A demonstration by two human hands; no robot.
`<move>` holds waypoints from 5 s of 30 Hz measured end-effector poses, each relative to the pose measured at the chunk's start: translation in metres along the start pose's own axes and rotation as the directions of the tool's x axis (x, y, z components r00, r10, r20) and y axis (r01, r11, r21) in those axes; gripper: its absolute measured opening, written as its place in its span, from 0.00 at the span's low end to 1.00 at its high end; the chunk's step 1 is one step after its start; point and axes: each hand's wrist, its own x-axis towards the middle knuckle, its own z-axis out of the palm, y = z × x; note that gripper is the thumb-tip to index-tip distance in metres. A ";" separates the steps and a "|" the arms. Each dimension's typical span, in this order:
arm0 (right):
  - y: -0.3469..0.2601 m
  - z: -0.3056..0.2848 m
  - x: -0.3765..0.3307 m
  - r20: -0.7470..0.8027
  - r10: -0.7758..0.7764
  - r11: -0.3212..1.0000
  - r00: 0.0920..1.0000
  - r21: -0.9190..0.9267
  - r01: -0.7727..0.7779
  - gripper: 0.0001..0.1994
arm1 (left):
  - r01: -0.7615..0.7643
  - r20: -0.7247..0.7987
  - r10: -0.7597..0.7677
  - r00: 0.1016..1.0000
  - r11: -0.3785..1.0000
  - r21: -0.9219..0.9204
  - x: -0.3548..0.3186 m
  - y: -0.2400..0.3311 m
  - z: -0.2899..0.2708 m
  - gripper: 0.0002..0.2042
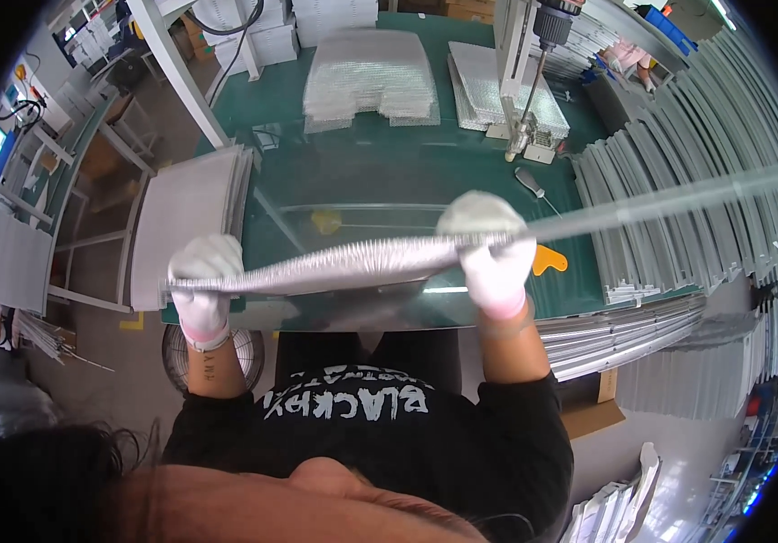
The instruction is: Assemble metal frames onto mesh filter components and secure them using a mallet and power screwdriver.
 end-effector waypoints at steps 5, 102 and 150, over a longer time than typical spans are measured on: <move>-0.046 0.006 -0.035 0.136 -0.129 0.986 0.982 -0.087 0.142 0.18 | 0.208 0.612 0.356 0.707 0.722 -0.660 -0.024 -0.041 -0.003 0.22; 0.025 0.051 -0.037 0.311 0.950 0.309 0.005 -0.944 0.118 0.17 | 0.259 0.927 0.012 0.374 0.959 -0.117 -0.054 -0.068 0.185 0.26; 0.022 -0.013 -0.001 0.050 0.370 0.871 0.928 -0.365 -0.328 0.07 | 0.157 -0.488 -0.016 0.873 0.955 0.251 0.008 -0.012 0.006 0.09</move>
